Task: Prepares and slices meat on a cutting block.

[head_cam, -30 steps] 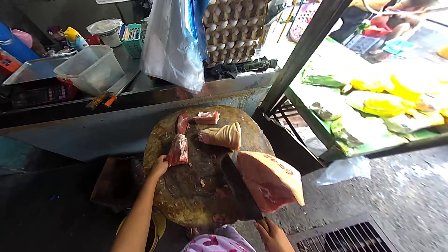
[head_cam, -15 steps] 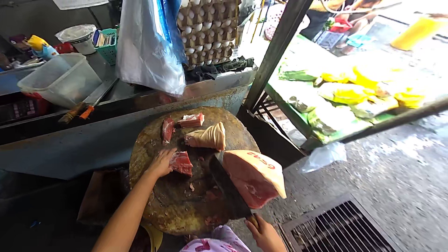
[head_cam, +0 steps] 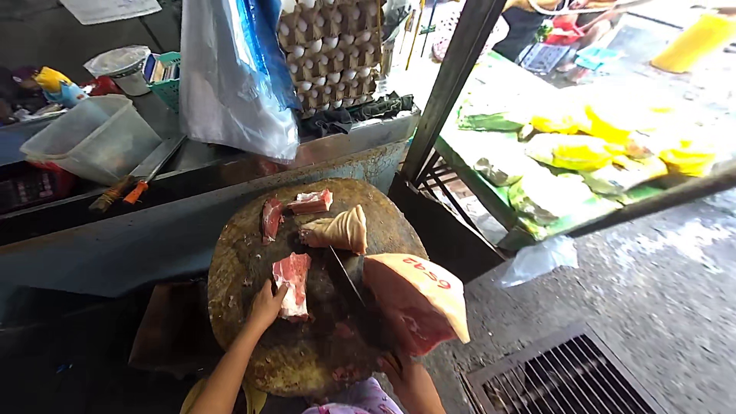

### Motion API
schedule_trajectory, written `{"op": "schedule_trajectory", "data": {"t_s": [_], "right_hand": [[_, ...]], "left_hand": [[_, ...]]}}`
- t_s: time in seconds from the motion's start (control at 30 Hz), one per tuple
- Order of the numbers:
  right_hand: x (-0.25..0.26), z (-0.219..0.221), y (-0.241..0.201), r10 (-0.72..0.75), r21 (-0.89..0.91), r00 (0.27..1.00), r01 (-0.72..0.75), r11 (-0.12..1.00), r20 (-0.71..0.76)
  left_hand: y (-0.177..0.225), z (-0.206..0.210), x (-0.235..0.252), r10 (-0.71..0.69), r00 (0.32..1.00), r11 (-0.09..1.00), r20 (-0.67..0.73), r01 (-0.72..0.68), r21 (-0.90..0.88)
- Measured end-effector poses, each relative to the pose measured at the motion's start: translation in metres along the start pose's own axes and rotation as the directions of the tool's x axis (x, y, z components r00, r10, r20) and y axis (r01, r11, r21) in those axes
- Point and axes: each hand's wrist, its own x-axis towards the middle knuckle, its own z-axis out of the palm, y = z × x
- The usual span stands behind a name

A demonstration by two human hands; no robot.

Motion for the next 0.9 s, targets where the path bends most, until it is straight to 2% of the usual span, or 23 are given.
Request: {"op": "schedule_trajectory", "data": {"t_s": [0.1, 0.17, 0.3, 0.33, 0.4, 0.5, 0.63, 0.77, 0.8, 0.83, 0.87, 0.9], "right_hand": [[0.013, 0.001, -0.047, -0.212, 0.081, 0.974, 0.218, 0.973, -0.076], [0.024, -0.004, -0.085, -0.347, 0.101, 0.929, 0.36, 0.927, -0.128], [0.038, -0.01, -0.142, -0.469, 0.066, 0.859, 0.49, 0.869, -0.208], [0.041, -0.009, -0.147, -0.469, 0.052, 0.861, 0.487, 0.872, -0.199], [0.047, -0.001, -0.148, -0.402, 0.009, 0.911, 0.405, 0.914, -0.097], [0.059, 0.02, -0.136, -0.188, -0.102, 0.974, 0.201, 0.974, 0.122], [0.062, 0.025, -0.13, -0.154, -0.154, 0.978, 0.175, 0.972, 0.141], [0.056, 0.012, -0.133, -0.243, -0.096, 0.967, 0.249, 0.964, 0.074], [0.048, 0.004, -0.141, -0.318, -0.057, 0.948, 0.319, 0.946, 0.026], [0.037, -0.005, -0.151, -0.435, -0.013, 0.898, 0.435, 0.9, -0.057], [0.027, -0.016, -0.164, -0.572, 0.024, 0.803, 0.583, 0.812, -0.167], [0.017, -0.029, -0.181, -0.694, 0.04, 0.66, 0.732, 0.68, -0.286]], "left_hand": [[0.002, 0.001, -0.001, -0.016, 1.0, 0.999, 0.005, 0.016, -0.049], [0.002, 0.008, -0.003, -0.024, 0.999, 0.997, -0.027, 0.021, -0.074], [0.006, 0.015, -0.006, -0.029, 0.996, 1.0, -0.085, 0.028, -0.007], [0.006, 0.016, -0.006, -0.034, 0.996, 0.999, -0.087, 0.035, 0.006], [0.007, 0.019, -0.006, -0.036, 0.994, 0.999, -0.102, 0.037, 0.011], [0.005, 0.025, -0.005, -0.037, 0.99, 0.999, -0.139, 0.036, -0.01], [0.001, 0.022, -0.013, -0.047, 0.995, 0.995, -0.09, 0.04, -0.087], [-0.009, 0.024, -0.03, -0.008, 0.995, 0.965, -0.097, -0.018, -0.262], [-0.014, 0.025, -0.031, 0.002, 0.994, 0.957, -0.109, -0.033, -0.287], [-0.018, 0.026, -0.033, 0.006, 0.993, 0.953, -0.114, -0.04, -0.301], [-0.02, 0.028, -0.032, 0.005, 0.991, 0.95, -0.136, -0.047, -0.31], [-0.021, 0.03, -0.032, 0.002, 0.989, 0.946, -0.146, -0.049, -0.321]]}}
